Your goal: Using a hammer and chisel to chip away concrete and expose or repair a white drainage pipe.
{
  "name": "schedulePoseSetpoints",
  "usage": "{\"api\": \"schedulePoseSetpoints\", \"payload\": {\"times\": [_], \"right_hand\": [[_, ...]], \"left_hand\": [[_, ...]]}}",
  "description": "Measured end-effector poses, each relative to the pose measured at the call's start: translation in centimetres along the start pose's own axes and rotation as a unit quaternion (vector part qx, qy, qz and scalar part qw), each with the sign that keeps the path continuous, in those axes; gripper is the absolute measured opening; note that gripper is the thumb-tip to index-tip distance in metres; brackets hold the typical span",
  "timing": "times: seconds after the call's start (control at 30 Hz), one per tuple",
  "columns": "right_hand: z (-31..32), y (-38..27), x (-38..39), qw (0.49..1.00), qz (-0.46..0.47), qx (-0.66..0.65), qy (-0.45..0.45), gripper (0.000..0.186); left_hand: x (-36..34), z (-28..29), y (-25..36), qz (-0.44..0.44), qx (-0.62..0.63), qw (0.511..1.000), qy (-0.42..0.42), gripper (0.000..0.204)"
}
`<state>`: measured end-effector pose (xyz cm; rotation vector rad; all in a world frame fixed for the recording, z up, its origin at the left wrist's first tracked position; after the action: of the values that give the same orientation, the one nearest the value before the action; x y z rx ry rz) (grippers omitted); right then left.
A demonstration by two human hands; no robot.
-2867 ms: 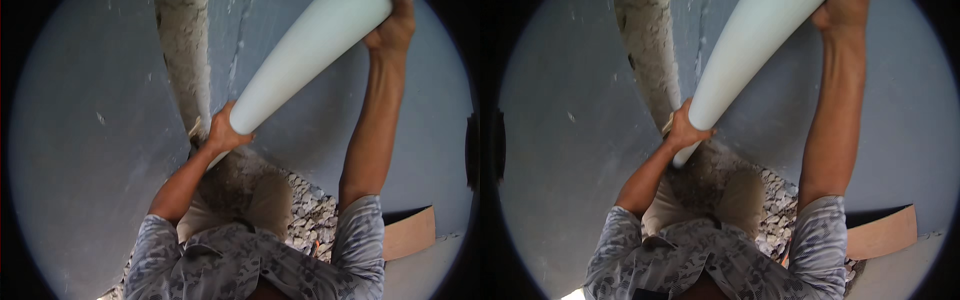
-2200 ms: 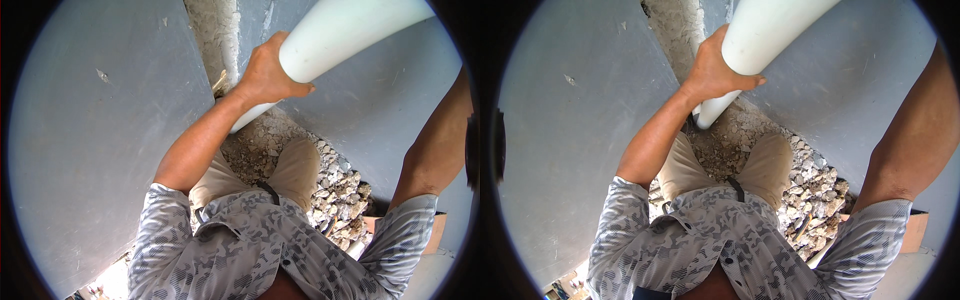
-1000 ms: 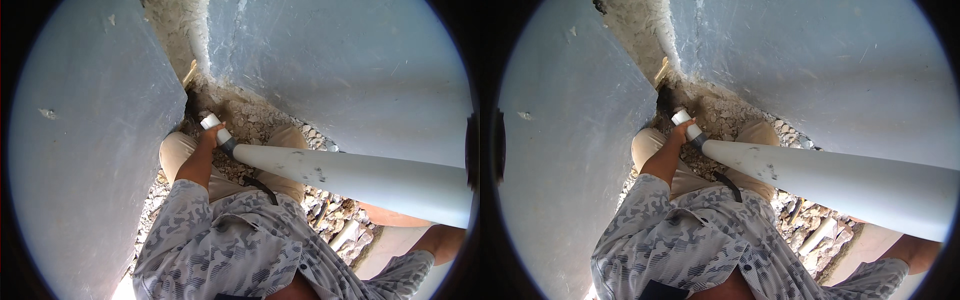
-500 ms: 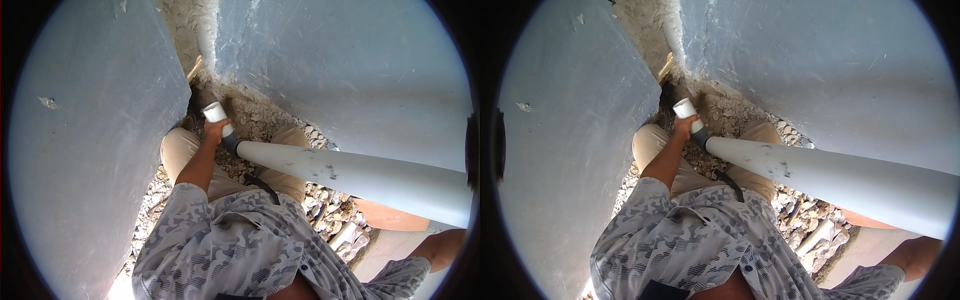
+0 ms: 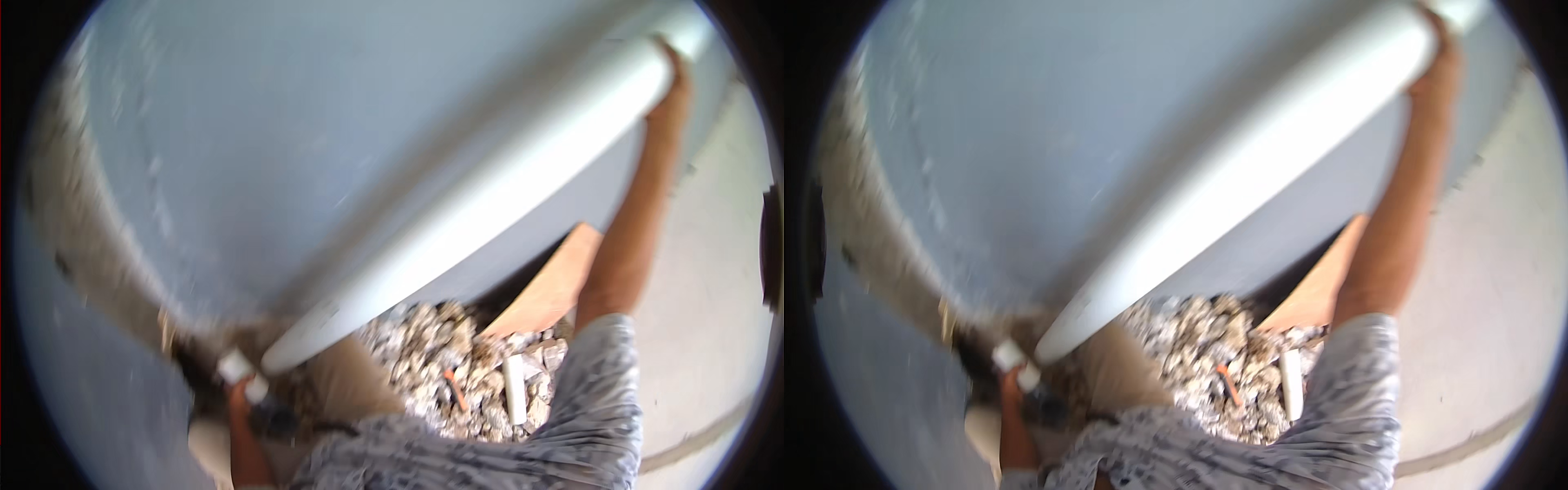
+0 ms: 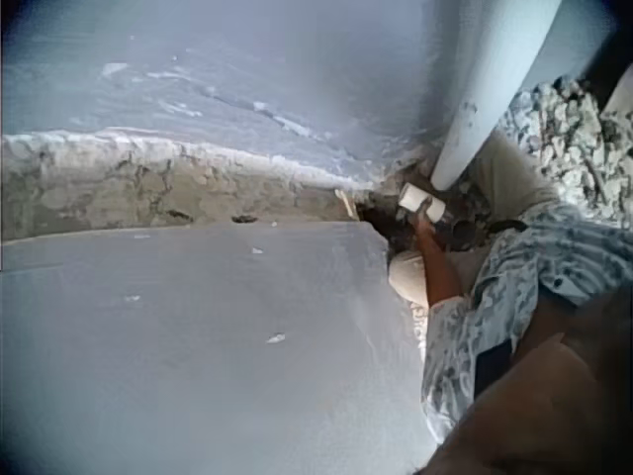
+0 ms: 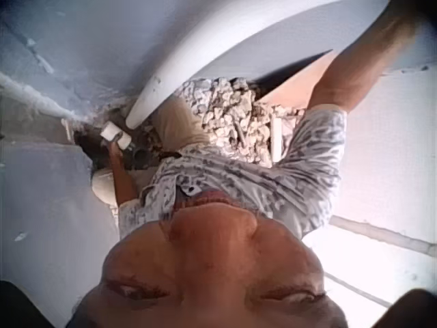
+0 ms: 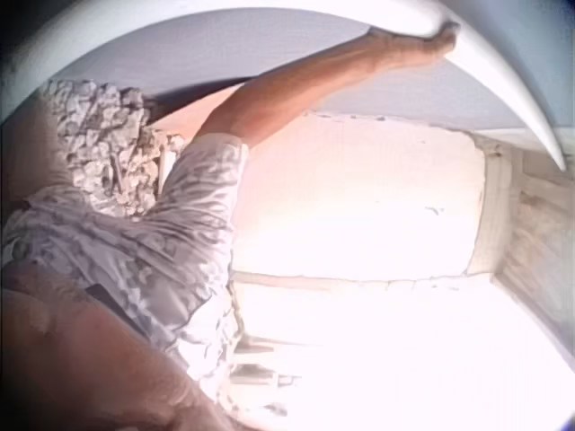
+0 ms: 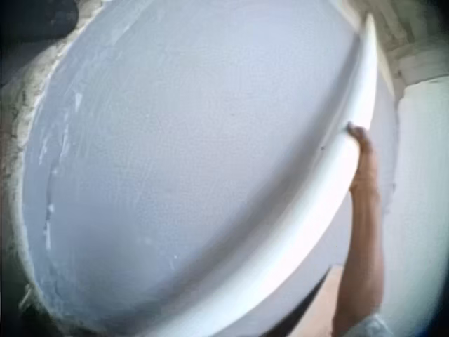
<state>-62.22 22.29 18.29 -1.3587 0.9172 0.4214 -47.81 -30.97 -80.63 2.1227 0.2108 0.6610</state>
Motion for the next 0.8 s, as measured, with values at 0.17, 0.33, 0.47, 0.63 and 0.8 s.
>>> {"api": "schedulePoseSetpoints", "payload": {"times": [0.17, 0.33, 0.47, 0.63, 0.8], "right_hand": [[-3.2, -1.2, 3.9, 0.999, 0.023, -0.03, -0.008, 0.075], [2.0, -2.5, 4.6, 0.999, 0.015, -0.008, 0.046, 0.08], [4.6, -2.3, 3.7, 0.997, 0.002, 0.019, 0.074, 0.081], [11.0, -1.8, -0.5, 0.996, 0.002, 0.01, 0.089, 0.068], [9.2, -1.9, 1.8, 0.998, 0.03, 0.047, 0.042, 0.115]], "left_hand": [[-1.4, -3.3, -1.0, 0.098, -0.006, 0.99, -0.097, 0.047], [0.1, -10.5, 3.5, 0.101, -0.038, 0.982, -0.153, 0.048], [2.5, -11.9, 4.7, 0.105, -0.038, 0.98, -0.167, 0.048], [3.6, -13.8, 6.3, 0.104, -0.037, 0.975, -0.193, 0.049], [4.6, -16.6, 7.6, 0.094, -0.034, 0.971, -0.219, 0.06]]}}
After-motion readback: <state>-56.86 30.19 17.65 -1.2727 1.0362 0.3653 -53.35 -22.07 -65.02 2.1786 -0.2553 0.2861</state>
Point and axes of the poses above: each hand's wrist, its own x-axis away from the middle knuckle, its own z-axis out of the back of the hand, y = z × x, the point moved 9 cm from there along -x, towards the middle knuckle, and after that the axes turned 11 degrees about -z, right-handed, at the moved point
